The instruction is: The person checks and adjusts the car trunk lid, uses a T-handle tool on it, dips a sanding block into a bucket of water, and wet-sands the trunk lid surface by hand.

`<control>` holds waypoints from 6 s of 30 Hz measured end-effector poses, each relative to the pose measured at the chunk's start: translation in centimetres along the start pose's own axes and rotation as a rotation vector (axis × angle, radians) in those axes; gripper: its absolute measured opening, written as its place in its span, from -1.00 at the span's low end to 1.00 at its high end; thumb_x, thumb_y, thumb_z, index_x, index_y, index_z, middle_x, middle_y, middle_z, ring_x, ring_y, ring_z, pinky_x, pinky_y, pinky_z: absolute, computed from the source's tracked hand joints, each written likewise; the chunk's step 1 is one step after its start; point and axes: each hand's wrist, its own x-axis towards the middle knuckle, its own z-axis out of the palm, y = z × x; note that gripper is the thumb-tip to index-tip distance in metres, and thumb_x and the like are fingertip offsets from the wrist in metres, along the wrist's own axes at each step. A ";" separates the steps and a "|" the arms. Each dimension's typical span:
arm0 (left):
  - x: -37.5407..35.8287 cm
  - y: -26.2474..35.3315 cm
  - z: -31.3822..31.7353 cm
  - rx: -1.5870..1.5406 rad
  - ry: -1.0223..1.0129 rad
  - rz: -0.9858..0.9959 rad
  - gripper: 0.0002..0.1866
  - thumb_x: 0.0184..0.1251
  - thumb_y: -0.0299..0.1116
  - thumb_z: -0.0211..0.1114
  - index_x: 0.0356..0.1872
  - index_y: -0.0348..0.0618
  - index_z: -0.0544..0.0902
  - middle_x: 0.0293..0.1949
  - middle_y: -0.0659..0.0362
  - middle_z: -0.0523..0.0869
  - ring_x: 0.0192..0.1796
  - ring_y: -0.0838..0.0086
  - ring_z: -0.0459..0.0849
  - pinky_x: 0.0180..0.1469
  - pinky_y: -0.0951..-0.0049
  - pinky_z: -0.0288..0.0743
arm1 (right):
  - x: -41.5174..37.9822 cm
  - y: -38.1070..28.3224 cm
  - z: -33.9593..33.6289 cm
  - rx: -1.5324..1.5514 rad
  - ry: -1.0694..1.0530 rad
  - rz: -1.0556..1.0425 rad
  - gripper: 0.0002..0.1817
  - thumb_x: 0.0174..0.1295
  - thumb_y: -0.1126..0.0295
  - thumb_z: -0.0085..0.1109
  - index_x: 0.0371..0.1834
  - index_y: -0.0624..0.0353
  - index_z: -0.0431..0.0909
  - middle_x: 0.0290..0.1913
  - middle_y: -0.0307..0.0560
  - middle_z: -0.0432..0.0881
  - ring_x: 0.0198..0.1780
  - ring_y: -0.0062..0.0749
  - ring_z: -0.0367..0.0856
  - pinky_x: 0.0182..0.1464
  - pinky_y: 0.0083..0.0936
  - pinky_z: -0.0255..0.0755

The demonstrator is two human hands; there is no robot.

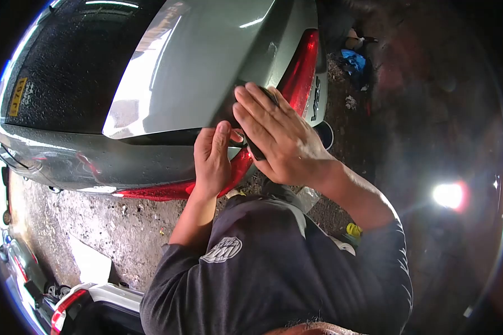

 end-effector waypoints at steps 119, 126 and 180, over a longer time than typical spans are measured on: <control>-0.3 -0.6 -1.0 0.125 -0.012 -0.012 -0.73 0.60 -0.27 0.07 -0.14 -0.34 0.52 -0.36 0.07 0.70 -0.15 0.37 0.71 0.04 0.40 0.50 | 0.5 4.6 -1.5 -0.002 0.027 -0.300 -0.46 -0.04 0.36 0.32 0.06 0.40 0.57 0.22 0.17 0.58 0.34 -0.12 0.49 0.48 -0.07 0.22; -0.1 -0.6 -0.9 0.119 -0.026 0.017 -0.71 0.60 -0.27 0.06 -0.21 -0.34 0.51 -0.37 0.03 0.70 -0.20 0.36 0.71 0.06 0.33 0.51 | -0.1 5.0 -1.9 0.077 0.026 -0.295 -0.57 0.10 0.49 0.17 0.07 0.44 0.54 0.19 0.19 0.59 0.30 0.00 0.54 0.44 0.07 0.25; 0.0 -1.4 -0.8 0.150 0.049 0.014 -0.72 0.58 -0.30 0.13 -0.32 -0.31 0.57 -0.47 0.30 0.58 -0.40 0.72 0.40 -0.34 0.60 0.29 | 1.4 4.6 -1.0 0.101 0.071 -0.335 -0.60 0.07 0.46 0.17 0.01 0.38 0.59 0.15 0.14 0.63 0.26 -0.07 0.57 0.41 -0.04 0.33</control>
